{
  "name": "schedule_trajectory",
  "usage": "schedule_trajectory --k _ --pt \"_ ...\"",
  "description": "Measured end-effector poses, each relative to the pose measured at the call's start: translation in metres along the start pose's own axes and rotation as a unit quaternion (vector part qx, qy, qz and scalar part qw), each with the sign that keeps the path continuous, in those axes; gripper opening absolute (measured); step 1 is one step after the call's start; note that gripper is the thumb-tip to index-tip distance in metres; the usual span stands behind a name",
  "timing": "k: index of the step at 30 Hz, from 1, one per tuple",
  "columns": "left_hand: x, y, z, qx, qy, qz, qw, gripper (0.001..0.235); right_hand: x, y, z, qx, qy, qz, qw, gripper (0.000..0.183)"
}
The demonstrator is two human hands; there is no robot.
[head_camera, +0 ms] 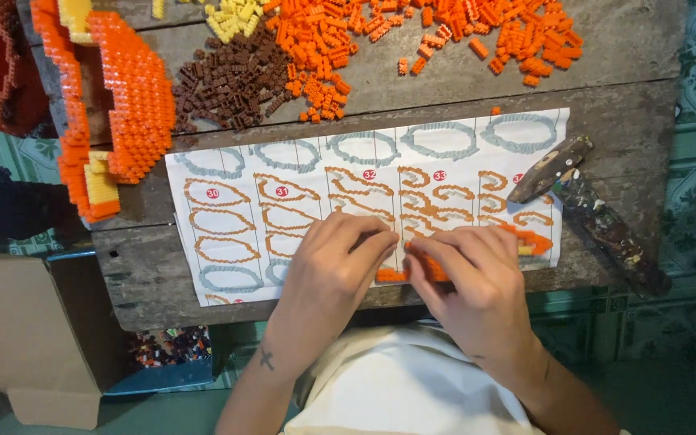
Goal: Attaching small orange plastic pieces to a base structure following a template on a wooden table.
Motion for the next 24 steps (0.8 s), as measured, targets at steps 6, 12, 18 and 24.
schedule_trajectory --k 6,12,18,24 --pt "0.001 -0.004 0.002 0.037 0.012 0.04 0.998 0.019 0.001 -0.01 0.004 0.006 -0.001 0.034 0.999 0.03" --pt "0.007 -0.007 0.009 0.221 -0.018 0.122 0.967 0.02 0.012 -0.019 0.018 -0.013 0.028 0.069 0.997 0.031" --pt "0.016 -0.014 0.005 0.308 -0.006 0.165 0.937 0.02 0.021 -0.025 0.034 -0.019 0.066 0.082 0.994 0.021" --pt "0.021 -0.01 0.001 0.367 -0.011 0.173 0.914 0.024 0.024 -0.026 0.037 -0.018 0.056 0.107 0.993 0.016"
Point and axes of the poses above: each hand's wrist, its own x-axis away from the middle knuckle, its own z-axis out of the back of the hand, y = z × x, the point moved 9 cm from there along -x, towards the middle knuckle, and after that the axes turned 6 degrees about z, right-handed, at the moved point
